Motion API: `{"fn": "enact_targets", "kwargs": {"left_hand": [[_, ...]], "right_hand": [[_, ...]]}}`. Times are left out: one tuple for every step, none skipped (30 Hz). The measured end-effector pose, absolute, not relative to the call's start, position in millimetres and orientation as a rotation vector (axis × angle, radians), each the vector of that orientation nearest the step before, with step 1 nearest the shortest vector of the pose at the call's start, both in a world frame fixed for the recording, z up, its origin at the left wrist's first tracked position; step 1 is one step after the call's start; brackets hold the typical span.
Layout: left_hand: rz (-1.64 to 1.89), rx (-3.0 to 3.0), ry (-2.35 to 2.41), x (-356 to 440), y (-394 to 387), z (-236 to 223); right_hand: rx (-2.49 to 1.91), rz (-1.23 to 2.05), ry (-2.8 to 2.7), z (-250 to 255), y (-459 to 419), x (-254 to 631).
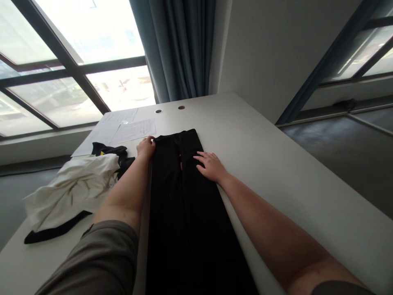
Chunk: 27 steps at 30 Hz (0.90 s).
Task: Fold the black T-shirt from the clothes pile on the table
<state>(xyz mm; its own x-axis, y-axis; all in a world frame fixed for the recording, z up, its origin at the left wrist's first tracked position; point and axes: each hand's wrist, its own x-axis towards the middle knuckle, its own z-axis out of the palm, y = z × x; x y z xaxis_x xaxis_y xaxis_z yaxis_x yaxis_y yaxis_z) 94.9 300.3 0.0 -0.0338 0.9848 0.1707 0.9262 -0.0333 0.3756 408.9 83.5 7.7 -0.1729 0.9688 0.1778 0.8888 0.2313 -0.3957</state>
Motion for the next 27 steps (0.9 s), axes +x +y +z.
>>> {"fn": "enact_targets", "kwargs": {"left_hand": [[0.557, 2.078, 2.051, 94, 303, 0], [0.538, 2.077, 2.032, 94, 305, 0], [0.538, 2.068, 2.021, 93, 308, 1], [0.544, 2.051, 2.015, 92, 311, 1], [0.554, 2.033, 2.012, 92, 313, 1], [0.563, 2.017, 2.008, 91, 316, 1], [0.573, 2.005, 2.003, 91, 318, 2], [0.583, 1.998, 1.998, 90, 320, 2], [0.595, 1.992, 1.992, 90, 322, 2], [0.611, 1.989, 1.984, 89, 323, 1], [0.629, 1.988, 1.975, 89, 324, 1], [0.649, 1.989, 1.965, 88, 325, 0], [0.669, 1.989, 1.956, 88, 325, 0], [0.687, 1.988, 1.948, 88, 326, -1], [0.702, 1.987, 1.942, 88, 326, -1], [0.715, 1.986, 1.939, 88, 326, -2], [0.726, 1.986, 1.938, 88, 326, -2], [0.735, 1.986, 1.940, 88, 326, -2], [0.743, 1.986, 1.941, 89, 326, -3], [0.747, 1.988, 1.942, 89, 326, -3], [0.751, 1.993, 1.943, 90, 326, -3], [0.759, 2.004, 1.946, 92, 325, -2], [0.777, 2.016, 1.960, 93, 325, -2], [0.803, 2.027, 1.982, 94, 324, -1], [0.831, 2.032, 2.008, 95, 323, 0], [0.856, 2.025, 2.034, 96, 321, 1], [0.877, 2.004, 2.053, 96, 318, 3]], "right_hand": [[-1.709, 0.284, -2.123, 8, 84, 409], [-1.707, 0.284, -2.124, 8, 84, 409], [-1.704, 0.283, -2.123, 7, 84, 409], [-1.701, 0.282, -2.123, 7, 84, 409], [-1.699, 0.283, -2.123, 6, 85, 410], [-1.699, 0.284, -2.124, 6, 85, 410], [-1.699, 0.284, -2.124, 6, 85, 410], [-1.699, 0.284, -2.125, 5, 85, 410], [-1.698, 0.283, -2.125, 5, 86, 410], [-1.699, 0.282, -2.124, 5, 85, 410], [-1.699, 0.282, -2.123, 5, 85, 410], [-1.700, 0.283, -2.121, 6, 85, 410], [-1.702, 0.285, -2.119, 7, 85, 410], [-1.705, 0.286, -2.117, 7, 84, 409], [-1.709, 0.286, -2.115, 8, 84, 409], [-1.711, 0.286, -2.114, 9, 84, 409], [-1.713, 0.288, -2.112, 10, 84, 409], [-1.714, 0.292, -2.110, 10, 84, 408], [-1.714, 0.296, -2.109, 10, 84, 408], [-1.715, 0.300, -2.107, 11, 84, 408], [-1.716, 0.302, -2.106, 11, 84, 408], [-1.717, 0.303, -2.106, 11, 84, 408], [-1.717, 0.301, -2.108, 11, 84, 408], [-1.717, 0.300, -2.109, 11, 84, 408], [-1.717, 0.298, -2.109, 10, 83, 408], [-1.717, 0.297, -2.110, 10, 83, 408], [-1.716, 0.295, -2.109, 10, 83, 408]]}}
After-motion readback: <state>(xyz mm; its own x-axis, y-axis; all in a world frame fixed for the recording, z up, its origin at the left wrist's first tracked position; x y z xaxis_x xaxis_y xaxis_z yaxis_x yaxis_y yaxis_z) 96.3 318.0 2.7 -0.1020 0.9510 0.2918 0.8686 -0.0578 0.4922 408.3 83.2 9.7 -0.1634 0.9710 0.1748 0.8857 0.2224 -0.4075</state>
